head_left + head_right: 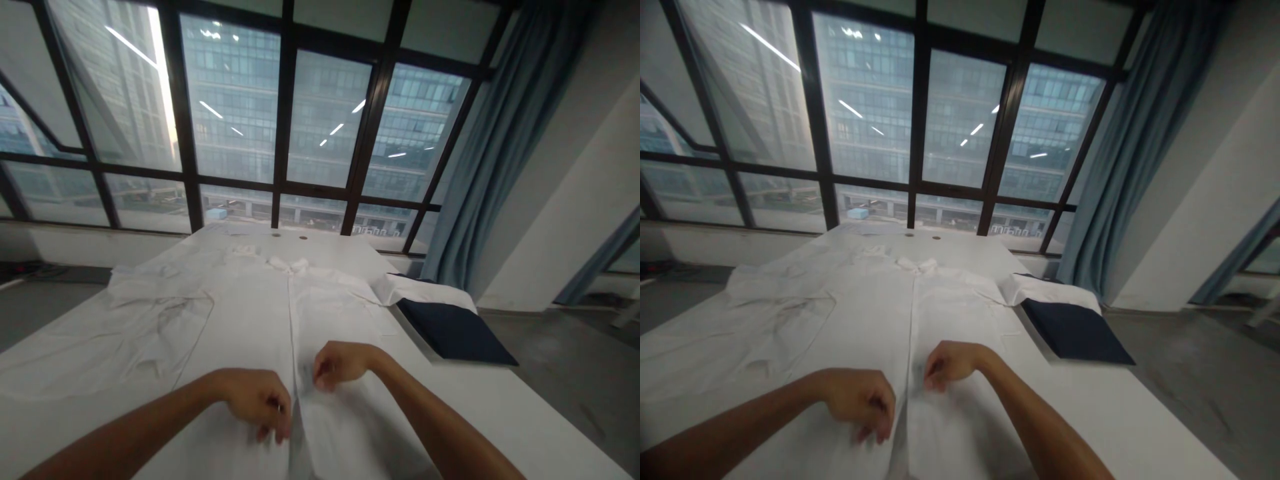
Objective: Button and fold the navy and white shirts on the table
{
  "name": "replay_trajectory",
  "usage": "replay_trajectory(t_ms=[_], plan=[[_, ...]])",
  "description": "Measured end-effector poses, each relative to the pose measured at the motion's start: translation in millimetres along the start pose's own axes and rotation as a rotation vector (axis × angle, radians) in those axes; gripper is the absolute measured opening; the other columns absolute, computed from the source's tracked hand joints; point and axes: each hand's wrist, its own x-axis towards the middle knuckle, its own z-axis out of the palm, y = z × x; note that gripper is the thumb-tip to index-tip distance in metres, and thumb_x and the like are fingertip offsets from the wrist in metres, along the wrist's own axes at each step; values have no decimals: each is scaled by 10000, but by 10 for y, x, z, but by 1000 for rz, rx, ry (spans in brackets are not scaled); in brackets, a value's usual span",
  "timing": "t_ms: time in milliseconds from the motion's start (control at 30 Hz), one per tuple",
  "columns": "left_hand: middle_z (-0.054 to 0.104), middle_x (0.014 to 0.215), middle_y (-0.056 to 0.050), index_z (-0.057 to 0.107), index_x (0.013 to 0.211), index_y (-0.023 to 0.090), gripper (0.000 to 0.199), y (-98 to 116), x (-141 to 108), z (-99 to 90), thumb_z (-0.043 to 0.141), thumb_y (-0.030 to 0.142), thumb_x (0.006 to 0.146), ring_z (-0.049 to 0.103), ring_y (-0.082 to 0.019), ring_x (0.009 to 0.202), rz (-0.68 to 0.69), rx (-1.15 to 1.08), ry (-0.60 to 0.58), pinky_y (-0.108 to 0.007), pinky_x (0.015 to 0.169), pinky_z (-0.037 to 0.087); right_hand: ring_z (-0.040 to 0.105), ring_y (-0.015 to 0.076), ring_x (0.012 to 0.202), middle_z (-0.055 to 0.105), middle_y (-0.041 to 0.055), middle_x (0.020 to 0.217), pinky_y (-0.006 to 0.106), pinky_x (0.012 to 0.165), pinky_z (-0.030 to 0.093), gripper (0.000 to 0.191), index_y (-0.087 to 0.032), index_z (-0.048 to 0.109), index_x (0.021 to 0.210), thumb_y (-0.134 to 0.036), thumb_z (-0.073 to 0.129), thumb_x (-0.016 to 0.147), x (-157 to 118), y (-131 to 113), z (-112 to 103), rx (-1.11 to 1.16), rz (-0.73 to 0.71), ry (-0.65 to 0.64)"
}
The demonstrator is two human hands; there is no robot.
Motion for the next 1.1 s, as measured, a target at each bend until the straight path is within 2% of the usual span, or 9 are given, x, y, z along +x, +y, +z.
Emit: replay_trajectory(t_ms=[100, 167, 233, 300, 367, 467, 633, 833, 1100], plan=[[707, 1019, -90, 694, 1021, 182, 492, -315, 96, -333, 367, 539, 928, 646, -192, 919, -66, 211, 468, -295, 828, 493, 647, 202, 885, 712, 93, 977, 310, 801, 488, 274, -160, 717, 981, -349, 562, 858, 161, 267, -269, -236, 45, 521], [567, 1339, -113, 594, 1253, 193, 523, -598, 132, -509, 365, 535, 930, 509, -234, 1232, -125, 458, 705, -370, 1050, 367, 573, 257, 1119, 632, 149, 1215, 380, 940, 430, 357, -162, 670, 1128, -369, 584, 850, 254, 506, -455, -444, 162, 754], [340, 1524, -92, 432, 1416, 234, 596, -872, 130, -598, 380, 562, 921, 294, -262, 1402, -193, 666, 687, -448, 1151, 196, 523, 292, 1201, 576, 168, 1300, 412, 977, 399, 462, -179, 637, 1202, -423, 637, 809, 341, 731, -643, -578, 281, 696], [219, 1566, -65, 331, 1471, 277, 615, -1072, 101, -608, 337, 577, 934, 196, -266, 1440, -224, 771, 602, -484, 1166, 127, 597, 299, 1092, 648, 171, 1180, 392, 901, 443, 431, -180, 696, 1096, -495, 606, 817, 451, 891, -860, -630, 385, 513], [177, 1572, -45, 274, 1489, 311, 594, -1168, 70, -581, 294, 566, 953, 172, -258, 1446, -204, 808, 571, -487, 1171, 113, 656, 280, 938, 706, 163, 997, 353, 802, 470, 429, -169, 745, 919, -533, 526, 858, 618, 971, -1127, -662, 464, 445], [162, 1571, -32, 228, 1498, 339, 595, -1167, 52, -554, 313, 561, 952, 161, -268, 1447, -181, 804, 567, -501, 1171, 122, 663, 249, 880, 719, 142, 926, 310, 746, 466, 354, -173, 752, 856, -431, 512, 887, 993, 1011, -1583, -720, 513, 604], [209, 1561, -17, 239, 1488, 374, 587, -1134, 52, -575, 370, 548, 942, 217, -270, 1433, -155, 797, 616, -510, 1165, 185, 609, 187, 1044, 668, 77, 1156, 262, 851, 442, 338, -237, 662, 1164, -179, 491, 878, 1727, 1169, -2138, -786, 453, 744], [261, 1546, -21, 286, 1476, 356, 586, -1122, 29, -603, 398, 553, 935, 273, -262, 1413, -107, 801, 658, -482, 1158, 239, 607, 199, 1036, 633, 72, 1162, 287, 856, 440, 330, -238, 640, 1145, -142, 489, 868, 2235, 1460, -2286, -914, 394, 698], [280, 1539, -27, 332, 1461, 340, 592, -1028, 32, -629, 384, 586, 926, 294, -262, 1406, -166, 776, 636, -479, 1152, 255, 582, 218, 1045, 594, 138, 1151, 296, 821, 438, 296, -162, 596, 1109, -222, 343, 967, 2347, 1692, -2275, -1016, 391, 713]])
